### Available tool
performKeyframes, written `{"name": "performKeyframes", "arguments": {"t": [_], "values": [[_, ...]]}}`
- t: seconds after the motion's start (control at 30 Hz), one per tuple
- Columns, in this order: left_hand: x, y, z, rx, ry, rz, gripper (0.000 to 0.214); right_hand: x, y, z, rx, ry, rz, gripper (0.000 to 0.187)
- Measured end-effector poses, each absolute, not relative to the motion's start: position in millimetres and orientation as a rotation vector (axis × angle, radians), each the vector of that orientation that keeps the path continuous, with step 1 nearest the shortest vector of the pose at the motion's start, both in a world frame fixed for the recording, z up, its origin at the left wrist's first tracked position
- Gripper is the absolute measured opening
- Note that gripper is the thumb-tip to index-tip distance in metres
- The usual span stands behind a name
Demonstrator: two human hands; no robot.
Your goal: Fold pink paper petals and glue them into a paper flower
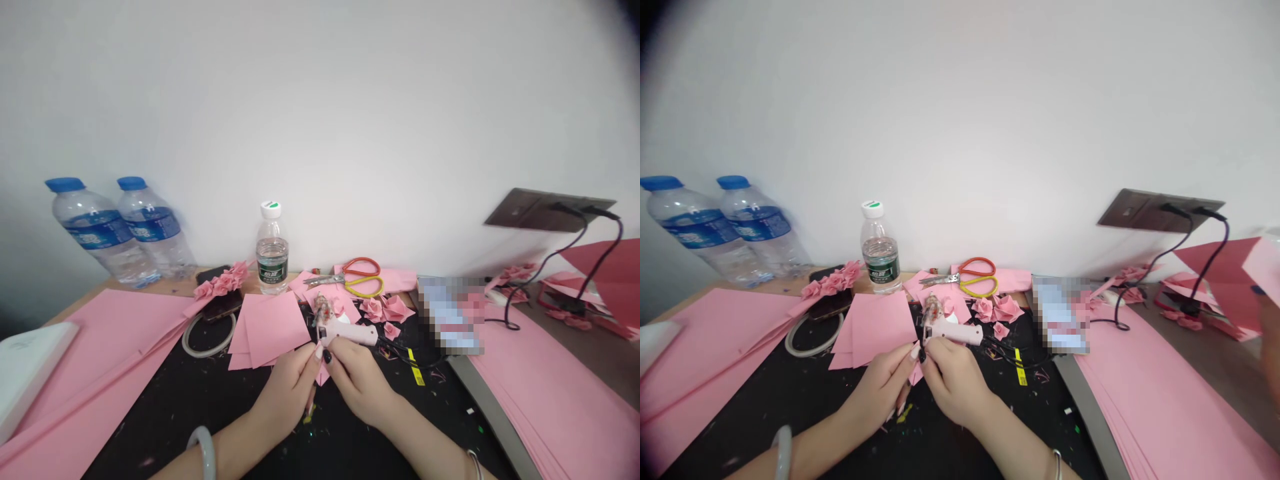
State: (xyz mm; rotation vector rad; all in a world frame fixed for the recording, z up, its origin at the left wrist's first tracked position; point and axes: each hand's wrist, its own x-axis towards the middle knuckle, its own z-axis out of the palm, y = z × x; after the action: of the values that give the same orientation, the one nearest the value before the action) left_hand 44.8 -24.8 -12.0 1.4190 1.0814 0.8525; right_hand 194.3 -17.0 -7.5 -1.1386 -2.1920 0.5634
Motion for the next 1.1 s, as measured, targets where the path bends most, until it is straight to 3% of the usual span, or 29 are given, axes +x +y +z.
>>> {"name": "performKeyframes", "arguments": {"t": [0.4, 1.1], "values": [[43.2, -25.0, -14.1, 1.441, 1.078, 0.865, 0.036, 193.0, -19.1, -9.0, -1.139, -2.166, 0.670, 0.022], [30.5, -4.5, -11.8, 0.659, 0.758, 0.448, 0.041, 205.7, -12.3, -15.4, -1.209, -2.226, 0.330, 0.024]]}}
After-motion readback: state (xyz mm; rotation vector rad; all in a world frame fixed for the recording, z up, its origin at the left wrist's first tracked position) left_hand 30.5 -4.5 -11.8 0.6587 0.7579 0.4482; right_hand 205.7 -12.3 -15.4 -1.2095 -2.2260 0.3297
